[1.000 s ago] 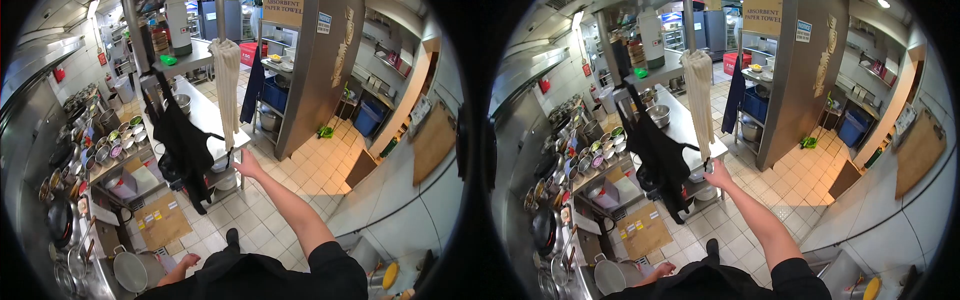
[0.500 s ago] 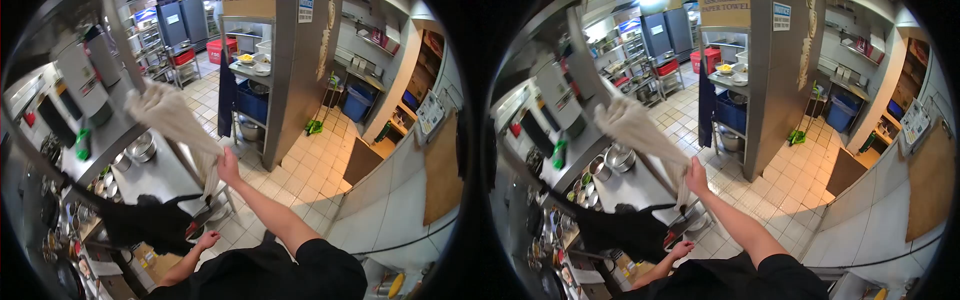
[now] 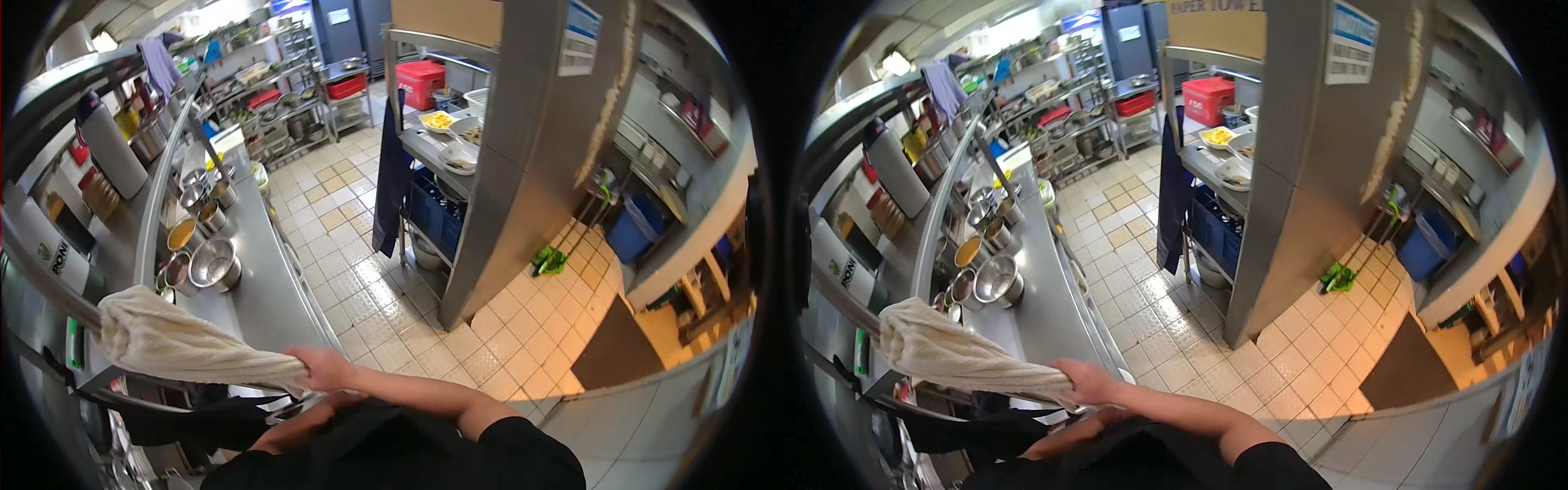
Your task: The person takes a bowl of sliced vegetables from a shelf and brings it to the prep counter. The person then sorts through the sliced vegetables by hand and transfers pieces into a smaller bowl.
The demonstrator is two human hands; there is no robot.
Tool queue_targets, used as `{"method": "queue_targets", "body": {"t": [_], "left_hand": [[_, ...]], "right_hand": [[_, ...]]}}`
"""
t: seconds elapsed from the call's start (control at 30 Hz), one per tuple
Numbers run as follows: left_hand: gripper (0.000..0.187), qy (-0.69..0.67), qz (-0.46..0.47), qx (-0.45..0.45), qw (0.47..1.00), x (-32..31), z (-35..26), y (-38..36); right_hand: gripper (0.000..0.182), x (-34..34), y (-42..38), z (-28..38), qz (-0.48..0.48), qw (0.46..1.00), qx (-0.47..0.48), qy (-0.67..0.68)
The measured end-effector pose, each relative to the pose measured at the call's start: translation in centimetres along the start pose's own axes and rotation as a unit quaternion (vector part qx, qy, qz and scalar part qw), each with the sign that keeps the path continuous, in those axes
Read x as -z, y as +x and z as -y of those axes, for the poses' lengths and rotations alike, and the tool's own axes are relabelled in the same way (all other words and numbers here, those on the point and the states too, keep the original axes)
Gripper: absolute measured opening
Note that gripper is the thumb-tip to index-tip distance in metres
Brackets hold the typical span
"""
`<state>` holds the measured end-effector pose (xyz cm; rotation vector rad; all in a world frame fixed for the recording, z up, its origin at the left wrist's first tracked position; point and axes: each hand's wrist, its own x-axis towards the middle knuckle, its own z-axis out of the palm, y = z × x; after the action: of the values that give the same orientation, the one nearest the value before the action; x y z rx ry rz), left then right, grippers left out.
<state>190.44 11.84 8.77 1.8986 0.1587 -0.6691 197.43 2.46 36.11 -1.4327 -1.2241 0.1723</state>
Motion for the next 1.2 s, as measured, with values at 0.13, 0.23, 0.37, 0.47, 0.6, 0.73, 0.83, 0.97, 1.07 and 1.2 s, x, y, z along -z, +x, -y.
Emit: {"method": "queue_targets", "body": {"t": [0.13, 0.23, 0.37, 0.47, 0.6, 0.73, 0.83, 0.97, 1.07, 1.2], "left_hand": [[0.038, -0.072, -0.03, 0.018, 0.997, 0.3, -5.5, 4.6], [0.038, -0.12, -0.039, 0.028, 0.992, 1.3, -7.3, 8.5], [0.038, -0.161, -0.046, 0.032, 0.985, 4.7, -8.8, 14.5], [0.038, -0.18, -0.065, 0.028, 0.981, 9.1, -10.3, 19.3], [0.038, -0.194, -0.104, 0.019, 0.975, 15.4, -12.8, 25.1], [0.033, -0.184, -0.182, -0.018, 0.966, 21.7, -12.3, 28.7], [0.035, -0.226, -0.225, -0.008, 0.948, 24.9, -11.8, 28.3], [0.037, -0.307, -0.272, -0.02, 0.912, 28.8, -6.9, 29.6], [0.04, -0.136, -0.409, -0.129, 0.893, 32.5, -3.0, 32.3], [0.039, -0.068, -0.456, -0.103, 0.881, 38.9, -1.4, 35.5]], "right_hand": [[0.046, 3.1, 1.6, -4.4, 0.075, 0.997, -0.032, -0.011], [0.048, 5.7, 2.5, -7.4, 0.117, 0.993, 0.006, -0.017], [0.059, 9.0, 6.9, -12.1, 0.161, 0.978, 0.131, -0.005], [0.061, 11.5, 10.8, -16.0, 0.259, 0.952, 0.159, 0.021], [0.064, 14.7, 17.8, -19.2, 0.342, 0.92, 0.191, 0.0], [0.063, 13.2, 22.9, -22.9, 0.394, 0.905, 0.153, 0.054], [0.064, 13.0, 26.3, -25.2, 0.382, 0.898, 0.21, 0.061], [0.063, 10.6, 29.7, -32.9, 0.348, 0.921, 0.159, 0.068], [0.046, 10.8, 32.7, -40.6, 0.303, 0.951, 0.05, 0.03], [0.04, 15.0, 39.2, -47.9, 0.293, 0.955, -0.03, 0.023]]}}
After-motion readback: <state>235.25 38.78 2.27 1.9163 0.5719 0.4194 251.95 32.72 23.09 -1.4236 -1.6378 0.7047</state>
